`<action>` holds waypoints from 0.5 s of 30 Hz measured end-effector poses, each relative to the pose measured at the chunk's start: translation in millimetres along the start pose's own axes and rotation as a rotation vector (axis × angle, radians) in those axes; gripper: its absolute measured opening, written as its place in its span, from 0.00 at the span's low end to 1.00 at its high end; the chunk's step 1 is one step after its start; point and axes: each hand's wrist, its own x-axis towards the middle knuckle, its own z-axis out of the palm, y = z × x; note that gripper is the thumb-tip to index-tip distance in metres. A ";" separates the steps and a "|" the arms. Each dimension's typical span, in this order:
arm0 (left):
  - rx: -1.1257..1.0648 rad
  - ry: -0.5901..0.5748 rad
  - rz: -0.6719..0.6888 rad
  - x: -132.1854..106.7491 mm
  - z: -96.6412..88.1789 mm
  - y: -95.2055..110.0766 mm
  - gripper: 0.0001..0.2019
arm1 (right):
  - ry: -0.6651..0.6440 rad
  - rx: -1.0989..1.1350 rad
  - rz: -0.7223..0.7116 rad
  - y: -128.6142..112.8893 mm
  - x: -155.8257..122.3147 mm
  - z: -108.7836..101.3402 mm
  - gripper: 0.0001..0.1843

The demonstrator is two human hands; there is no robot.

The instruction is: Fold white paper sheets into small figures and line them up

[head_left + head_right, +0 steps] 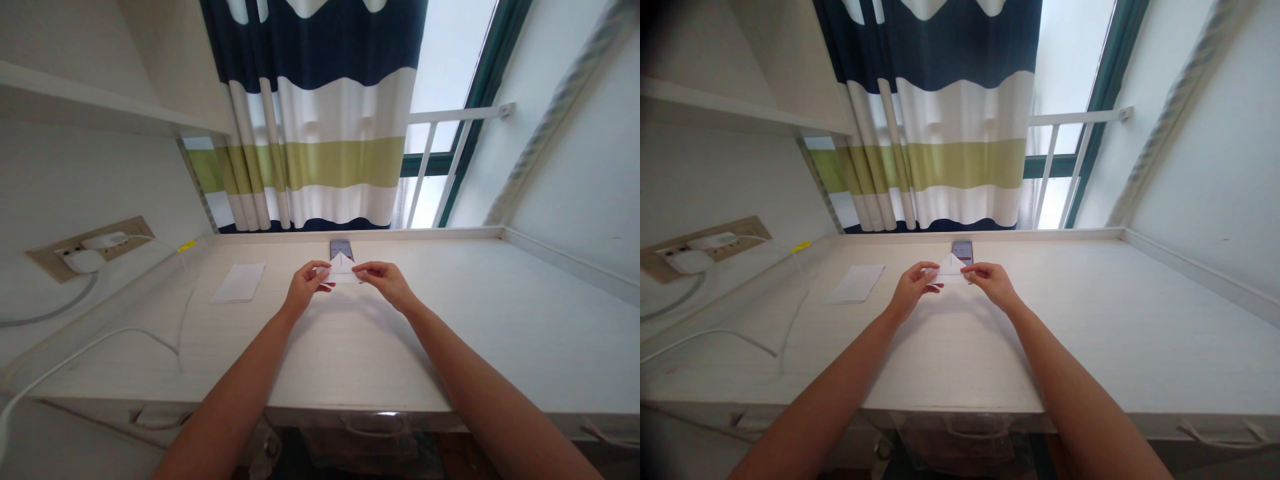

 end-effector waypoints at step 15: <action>0.103 -0.097 0.030 -0.9 -4.3 0.7 0.18 | -0.002 0.032 0.026 -6.1 -0.2 -4.2 0.19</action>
